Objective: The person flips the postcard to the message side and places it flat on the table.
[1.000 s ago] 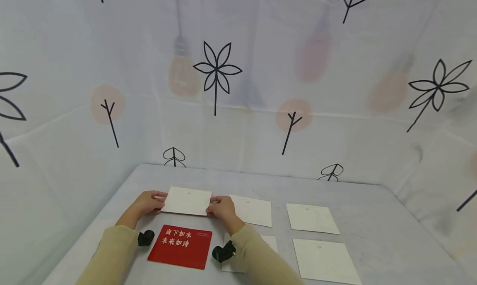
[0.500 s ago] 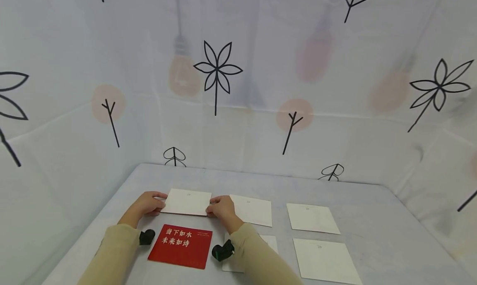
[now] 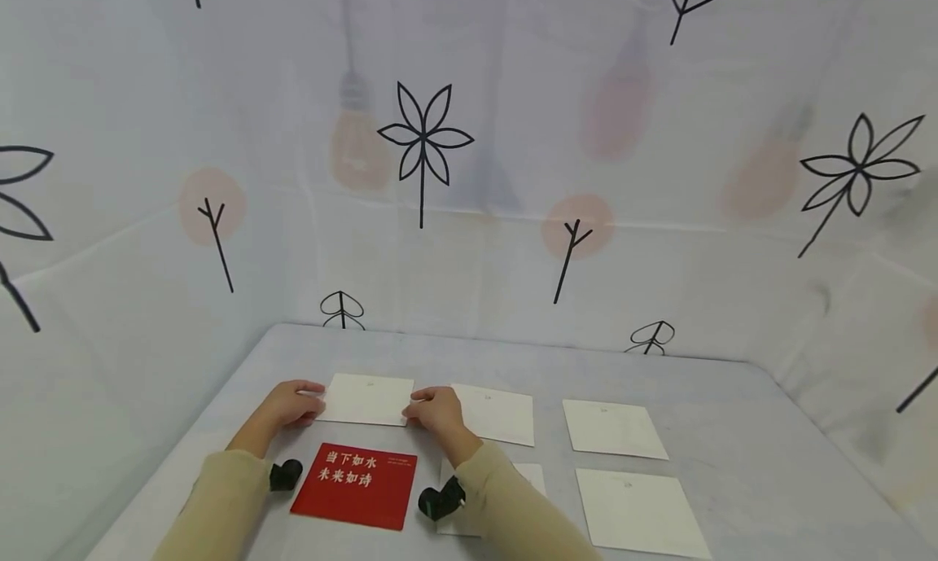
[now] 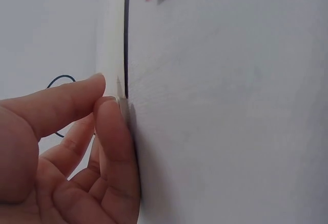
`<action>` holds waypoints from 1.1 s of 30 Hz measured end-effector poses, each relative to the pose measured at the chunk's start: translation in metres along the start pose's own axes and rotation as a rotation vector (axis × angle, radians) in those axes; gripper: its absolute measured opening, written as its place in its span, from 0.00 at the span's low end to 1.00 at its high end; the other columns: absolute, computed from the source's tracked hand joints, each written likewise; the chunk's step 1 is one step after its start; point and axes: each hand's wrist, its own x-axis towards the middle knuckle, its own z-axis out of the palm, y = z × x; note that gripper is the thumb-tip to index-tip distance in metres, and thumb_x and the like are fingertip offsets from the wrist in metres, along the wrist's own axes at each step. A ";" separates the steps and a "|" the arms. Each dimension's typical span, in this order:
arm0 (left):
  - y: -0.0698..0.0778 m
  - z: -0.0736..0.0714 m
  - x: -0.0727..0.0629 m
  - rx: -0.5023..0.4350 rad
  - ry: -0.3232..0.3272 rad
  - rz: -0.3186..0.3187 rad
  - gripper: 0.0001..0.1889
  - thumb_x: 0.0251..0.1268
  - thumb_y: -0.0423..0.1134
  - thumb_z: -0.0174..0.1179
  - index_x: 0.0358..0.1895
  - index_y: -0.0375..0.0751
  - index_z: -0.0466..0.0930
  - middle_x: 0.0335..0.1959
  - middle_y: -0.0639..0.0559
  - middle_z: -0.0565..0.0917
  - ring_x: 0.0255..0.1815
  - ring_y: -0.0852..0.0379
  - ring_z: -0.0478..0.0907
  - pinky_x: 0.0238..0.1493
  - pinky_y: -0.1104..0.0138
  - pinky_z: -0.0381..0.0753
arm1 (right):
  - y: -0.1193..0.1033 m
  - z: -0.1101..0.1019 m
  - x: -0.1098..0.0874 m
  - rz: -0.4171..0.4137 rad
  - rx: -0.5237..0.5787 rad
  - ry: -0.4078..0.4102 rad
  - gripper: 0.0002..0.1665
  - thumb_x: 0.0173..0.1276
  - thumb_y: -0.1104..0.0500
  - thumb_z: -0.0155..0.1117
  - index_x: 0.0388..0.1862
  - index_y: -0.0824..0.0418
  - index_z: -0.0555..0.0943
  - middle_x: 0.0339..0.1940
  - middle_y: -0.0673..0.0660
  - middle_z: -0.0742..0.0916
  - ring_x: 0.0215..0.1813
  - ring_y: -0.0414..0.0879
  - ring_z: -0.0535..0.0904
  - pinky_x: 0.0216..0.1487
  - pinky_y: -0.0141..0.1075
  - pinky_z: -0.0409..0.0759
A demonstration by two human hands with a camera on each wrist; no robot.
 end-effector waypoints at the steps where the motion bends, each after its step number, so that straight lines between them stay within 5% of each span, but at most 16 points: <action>1: -0.001 0.000 0.000 -0.005 0.002 -0.001 0.23 0.61 0.32 0.57 0.58 0.26 0.68 0.30 0.43 0.77 0.25 0.57 0.74 0.28 0.70 0.78 | 0.000 0.000 -0.001 -0.008 0.001 -0.004 0.14 0.52 0.69 0.70 0.40 0.68 0.82 0.26 0.54 0.83 0.23 0.41 0.79 0.30 0.34 0.81; 33: -0.012 -0.004 -0.034 -0.024 -0.064 -0.006 0.24 0.62 0.38 0.59 0.59 0.28 0.68 0.37 0.42 0.79 0.32 0.54 0.76 0.35 0.66 0.81 | -0.002 -0.017 -0.053 -0.095 0.111 -0.113 0.15 0.58 0.65 0.67 0.44 0.68 0.80 0.25 0.54 0.81 0.28 0.45 0.83 0.37 0.36 0.82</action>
